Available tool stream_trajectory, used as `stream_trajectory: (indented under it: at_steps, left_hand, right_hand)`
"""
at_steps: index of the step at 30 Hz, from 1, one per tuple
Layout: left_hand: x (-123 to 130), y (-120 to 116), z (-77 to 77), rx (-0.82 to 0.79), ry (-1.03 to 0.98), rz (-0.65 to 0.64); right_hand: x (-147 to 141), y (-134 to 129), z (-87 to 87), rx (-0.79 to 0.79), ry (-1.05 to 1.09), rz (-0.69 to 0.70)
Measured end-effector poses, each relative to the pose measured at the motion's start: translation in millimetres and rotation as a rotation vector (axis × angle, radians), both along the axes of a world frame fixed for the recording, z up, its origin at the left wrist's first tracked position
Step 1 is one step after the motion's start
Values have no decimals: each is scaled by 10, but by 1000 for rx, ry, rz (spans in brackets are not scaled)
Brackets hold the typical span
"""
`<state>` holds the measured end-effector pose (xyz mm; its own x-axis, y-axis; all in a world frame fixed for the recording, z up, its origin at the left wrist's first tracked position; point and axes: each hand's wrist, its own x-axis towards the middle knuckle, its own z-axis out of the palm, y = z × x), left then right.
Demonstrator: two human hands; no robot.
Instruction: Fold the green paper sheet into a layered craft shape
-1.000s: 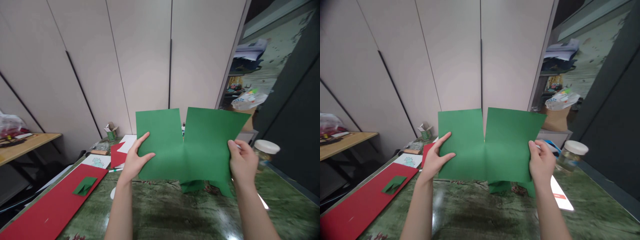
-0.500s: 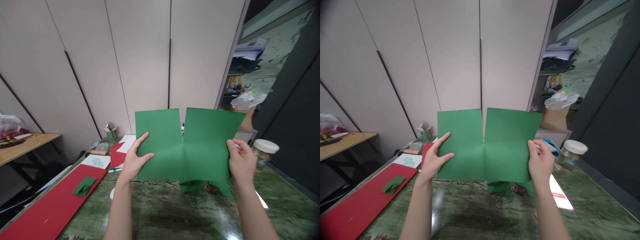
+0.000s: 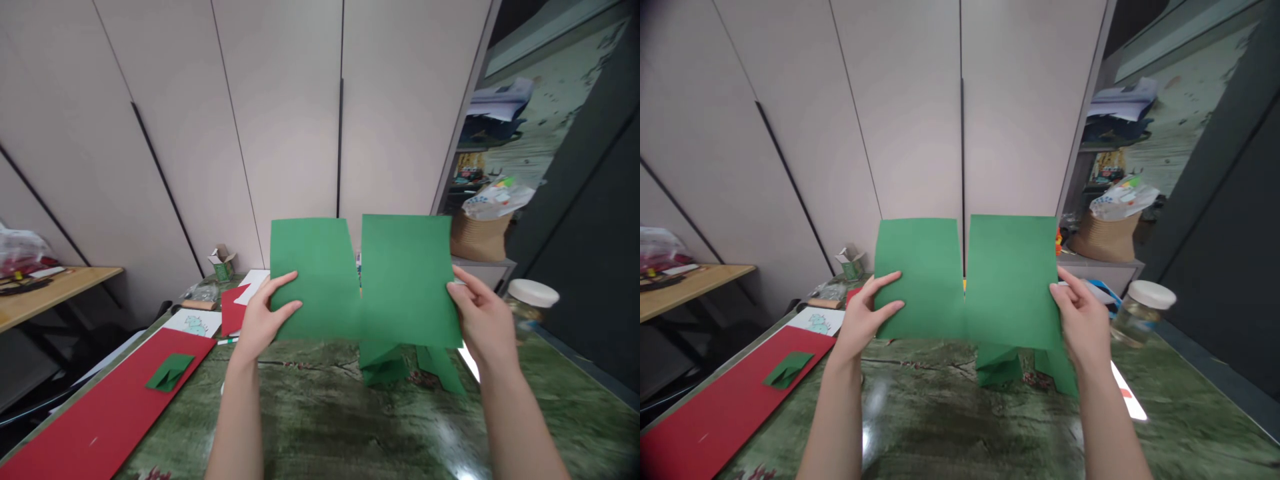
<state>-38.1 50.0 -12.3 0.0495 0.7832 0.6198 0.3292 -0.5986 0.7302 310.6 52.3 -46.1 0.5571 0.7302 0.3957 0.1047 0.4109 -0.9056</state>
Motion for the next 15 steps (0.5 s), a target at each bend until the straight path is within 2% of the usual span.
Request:
stream_trajectory:
  at_steps: [4, 11, 13, 15]
  left_hand:
    - [-13, 36, -33, 8, 40, 67]
    - [56, 78, -54, 59, 102, 71]
    - [69, 73, -50, 63, 126, 59]
    - [65, 63, -47, 60, 142, 41]
  right_hand:
    - [8, 34, -27, 30, 19, 71]
    - [-50, 123, -72, -24, 90, 106]
    - [-57, 136, -104, -23, 51, 55]
    - [-38, 136, -147, -14, -102, -44]
